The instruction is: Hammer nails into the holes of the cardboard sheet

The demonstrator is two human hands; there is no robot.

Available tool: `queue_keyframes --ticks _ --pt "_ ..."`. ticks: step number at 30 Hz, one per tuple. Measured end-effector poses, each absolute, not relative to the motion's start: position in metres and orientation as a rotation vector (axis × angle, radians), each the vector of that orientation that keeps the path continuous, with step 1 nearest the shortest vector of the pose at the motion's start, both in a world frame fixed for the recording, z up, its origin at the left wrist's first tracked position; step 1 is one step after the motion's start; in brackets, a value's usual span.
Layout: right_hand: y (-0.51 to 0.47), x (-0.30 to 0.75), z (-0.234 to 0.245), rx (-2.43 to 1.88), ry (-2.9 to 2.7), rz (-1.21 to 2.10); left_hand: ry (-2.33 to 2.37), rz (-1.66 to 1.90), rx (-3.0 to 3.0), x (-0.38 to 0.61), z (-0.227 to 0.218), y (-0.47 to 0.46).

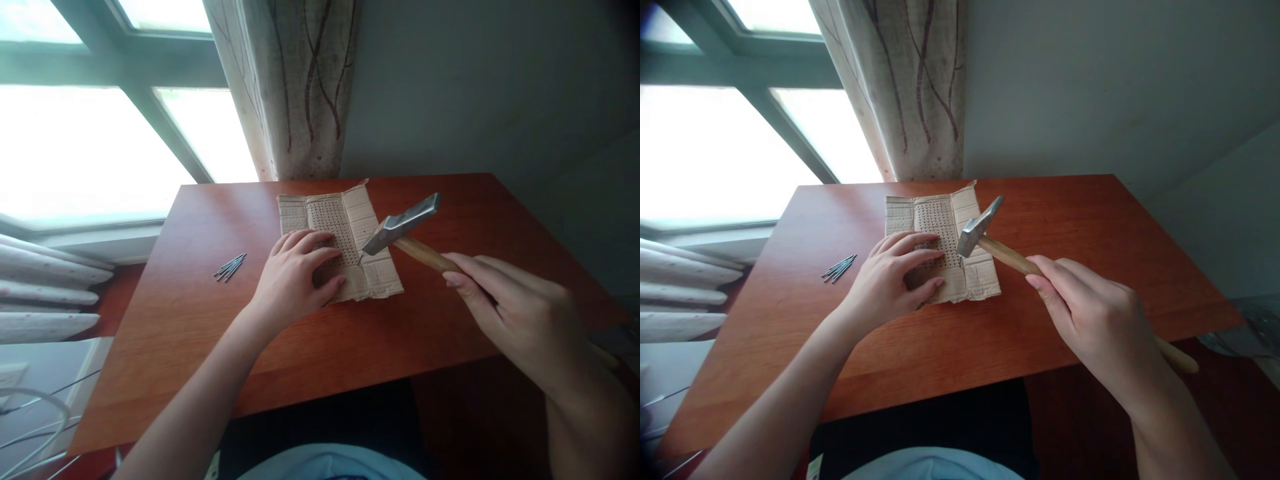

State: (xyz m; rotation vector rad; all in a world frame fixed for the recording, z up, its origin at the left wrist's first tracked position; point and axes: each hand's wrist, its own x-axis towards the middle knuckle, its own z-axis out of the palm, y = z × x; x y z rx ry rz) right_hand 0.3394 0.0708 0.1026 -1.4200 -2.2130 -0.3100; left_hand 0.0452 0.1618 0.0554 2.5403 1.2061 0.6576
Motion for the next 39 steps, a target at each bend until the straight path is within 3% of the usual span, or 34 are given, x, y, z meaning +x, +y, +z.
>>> queue_keyframes --ticks 39 --pt "0.0748 0.331 0.0959 -1.462 -2.277 -0.269 1.199 0.692 2.478 0.0448 0.0534 0.1619"
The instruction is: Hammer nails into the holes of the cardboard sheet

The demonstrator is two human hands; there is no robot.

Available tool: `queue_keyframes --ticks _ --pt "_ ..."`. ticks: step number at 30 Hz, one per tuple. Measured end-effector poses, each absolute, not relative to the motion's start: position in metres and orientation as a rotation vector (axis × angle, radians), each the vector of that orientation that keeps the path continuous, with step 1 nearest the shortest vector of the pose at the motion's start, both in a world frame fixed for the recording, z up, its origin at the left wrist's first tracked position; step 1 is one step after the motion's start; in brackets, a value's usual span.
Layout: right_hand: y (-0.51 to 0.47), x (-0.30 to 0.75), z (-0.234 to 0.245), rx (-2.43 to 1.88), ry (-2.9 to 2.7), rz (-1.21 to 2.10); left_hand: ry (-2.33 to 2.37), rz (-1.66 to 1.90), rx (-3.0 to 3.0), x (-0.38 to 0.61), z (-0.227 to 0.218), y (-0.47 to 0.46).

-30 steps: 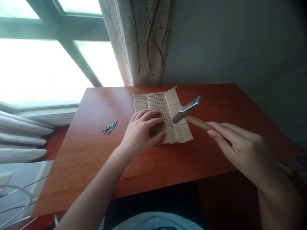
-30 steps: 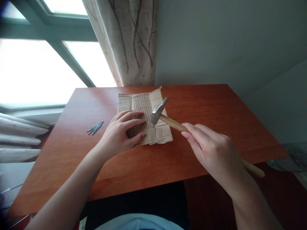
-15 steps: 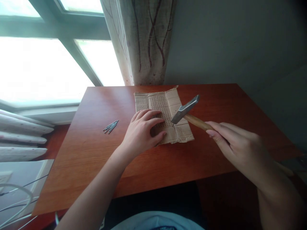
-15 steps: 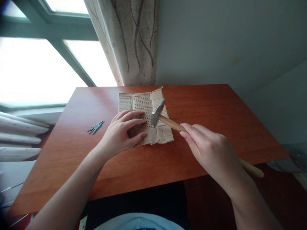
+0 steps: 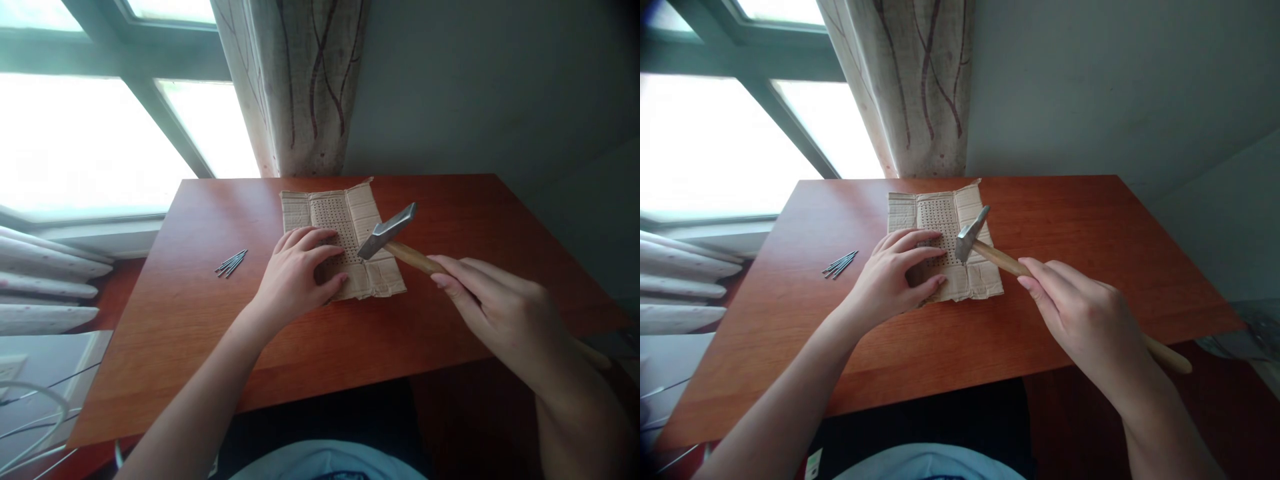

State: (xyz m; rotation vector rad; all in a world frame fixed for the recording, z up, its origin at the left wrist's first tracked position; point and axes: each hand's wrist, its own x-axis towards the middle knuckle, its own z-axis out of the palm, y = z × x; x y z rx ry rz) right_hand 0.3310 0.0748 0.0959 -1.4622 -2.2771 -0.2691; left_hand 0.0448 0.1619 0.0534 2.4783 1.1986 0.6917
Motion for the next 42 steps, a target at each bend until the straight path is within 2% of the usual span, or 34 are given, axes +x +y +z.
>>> queue_keyframes --ticks 8,12,15,18,22,27,31,42 --pt "0.076 0.341 0.087 -1.565 -2.028 -0.06 1.201 0.68 2.494 0.045 0.054 0.162" --pt "0.083 0.355 0.057 -1.751 -1.609 0.247 1.194 0.689 2.483 0.045 0.053 0.162" --pt "0.093 0.364 0.031 -1.708 -1.391 0.537 1.202 0.695 2.479 0.045 0.052 0.162" --pt "0.106 0.371 0.006 -1.692 -1.328 0.654 1.208 0.69 2.484 0.045 0.052 0.162" --pt "0.124 0.378 -0.026 -1.75 -1.355 0.601 1.207 0.69 2.486 0.045 0.052 0.163" --pt "0.138 0.377 -0.048 -1.853 -1.519 0.328 1.209 0.691 2.489 0.045 0.053 0.163" --pt "0.147 0.363 -0.045 -1.877 -1.617 0.188 1.202 0.684 2.489 0.045 0.052 0.162" --pt "0.166 0.323 -0.032 -2.017 -1.705 0.069 1.201 0.692 2.476 0.045 0.053 0.162"
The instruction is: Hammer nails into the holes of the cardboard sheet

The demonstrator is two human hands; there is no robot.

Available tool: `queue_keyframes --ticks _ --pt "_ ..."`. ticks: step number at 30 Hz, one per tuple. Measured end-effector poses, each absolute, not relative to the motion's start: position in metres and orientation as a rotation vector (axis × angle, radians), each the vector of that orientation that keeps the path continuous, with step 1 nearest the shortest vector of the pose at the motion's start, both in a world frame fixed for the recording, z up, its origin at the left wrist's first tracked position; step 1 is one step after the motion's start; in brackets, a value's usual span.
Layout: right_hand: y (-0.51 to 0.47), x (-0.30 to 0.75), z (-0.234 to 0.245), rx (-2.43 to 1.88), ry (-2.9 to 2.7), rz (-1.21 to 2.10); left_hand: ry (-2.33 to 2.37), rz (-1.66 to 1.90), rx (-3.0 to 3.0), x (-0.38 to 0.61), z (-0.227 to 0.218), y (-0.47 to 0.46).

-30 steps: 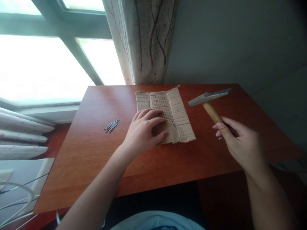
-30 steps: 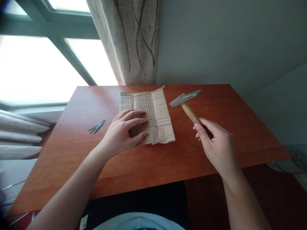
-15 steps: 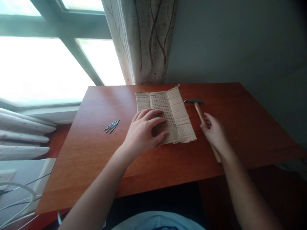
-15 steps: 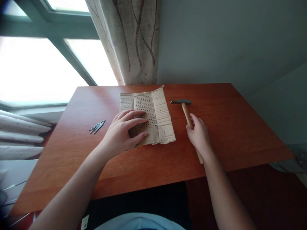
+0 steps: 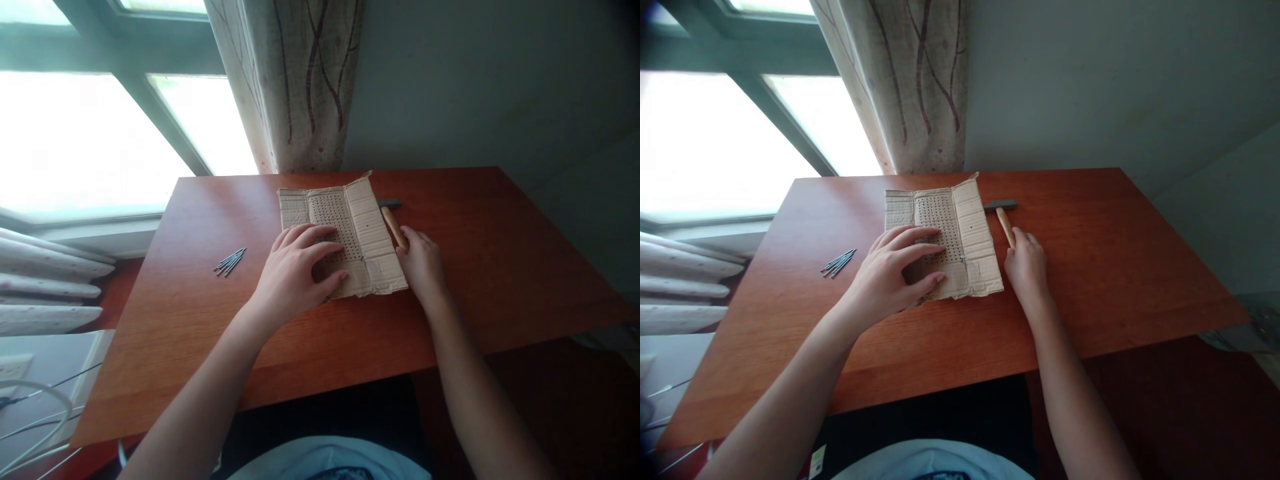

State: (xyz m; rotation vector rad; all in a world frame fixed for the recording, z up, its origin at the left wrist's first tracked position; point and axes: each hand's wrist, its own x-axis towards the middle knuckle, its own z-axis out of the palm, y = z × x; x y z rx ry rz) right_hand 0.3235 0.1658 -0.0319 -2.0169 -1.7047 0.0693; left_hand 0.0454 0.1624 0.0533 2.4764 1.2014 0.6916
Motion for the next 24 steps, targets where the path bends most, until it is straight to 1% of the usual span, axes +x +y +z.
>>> queue_keyframes --ticks 14,24 --pt "0.162 0.315 -0.031 -2.068 -1.718 0.049 1.199 0.699 2.475 0.046 0.052 0.162" --pt "0.165 0.315 -0.041 -1.91 -1.764 0.034 1.202 0.686 2.486 0.045 0.055 0.162"
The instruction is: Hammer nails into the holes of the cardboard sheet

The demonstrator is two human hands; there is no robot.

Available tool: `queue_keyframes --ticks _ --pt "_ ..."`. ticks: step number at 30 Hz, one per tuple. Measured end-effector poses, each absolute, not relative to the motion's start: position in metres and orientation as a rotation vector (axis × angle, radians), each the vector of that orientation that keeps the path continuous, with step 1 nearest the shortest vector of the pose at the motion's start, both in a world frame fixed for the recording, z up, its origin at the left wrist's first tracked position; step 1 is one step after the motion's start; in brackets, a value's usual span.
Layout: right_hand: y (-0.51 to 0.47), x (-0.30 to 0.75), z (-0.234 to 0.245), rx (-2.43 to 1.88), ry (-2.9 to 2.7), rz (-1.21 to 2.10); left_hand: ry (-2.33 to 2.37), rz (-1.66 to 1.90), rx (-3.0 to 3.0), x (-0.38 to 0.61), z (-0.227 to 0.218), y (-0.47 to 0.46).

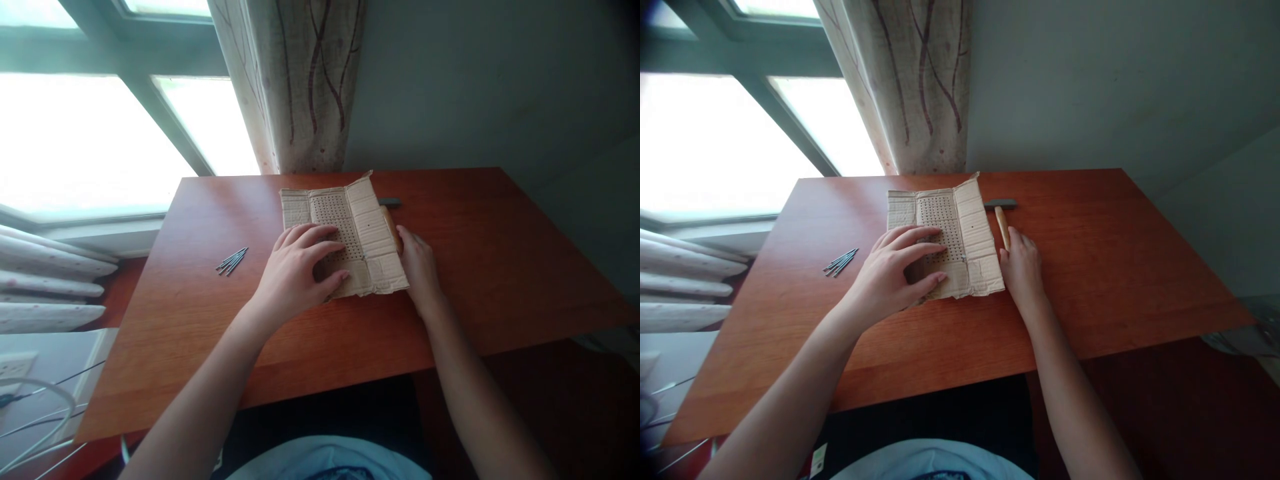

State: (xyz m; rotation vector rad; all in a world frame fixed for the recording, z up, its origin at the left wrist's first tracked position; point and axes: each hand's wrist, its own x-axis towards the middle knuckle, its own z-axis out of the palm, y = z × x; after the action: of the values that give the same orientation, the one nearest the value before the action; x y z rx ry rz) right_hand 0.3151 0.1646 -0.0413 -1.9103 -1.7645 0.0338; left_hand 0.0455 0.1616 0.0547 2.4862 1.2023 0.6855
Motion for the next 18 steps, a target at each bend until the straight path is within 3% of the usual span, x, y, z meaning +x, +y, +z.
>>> queue_keyframes --ticks 18 --pt "0.167 0.3148 -0.0398 -1.823 -1.861 0.148 1.194 0.688 2.474 0.044 0.0541 0.1615"
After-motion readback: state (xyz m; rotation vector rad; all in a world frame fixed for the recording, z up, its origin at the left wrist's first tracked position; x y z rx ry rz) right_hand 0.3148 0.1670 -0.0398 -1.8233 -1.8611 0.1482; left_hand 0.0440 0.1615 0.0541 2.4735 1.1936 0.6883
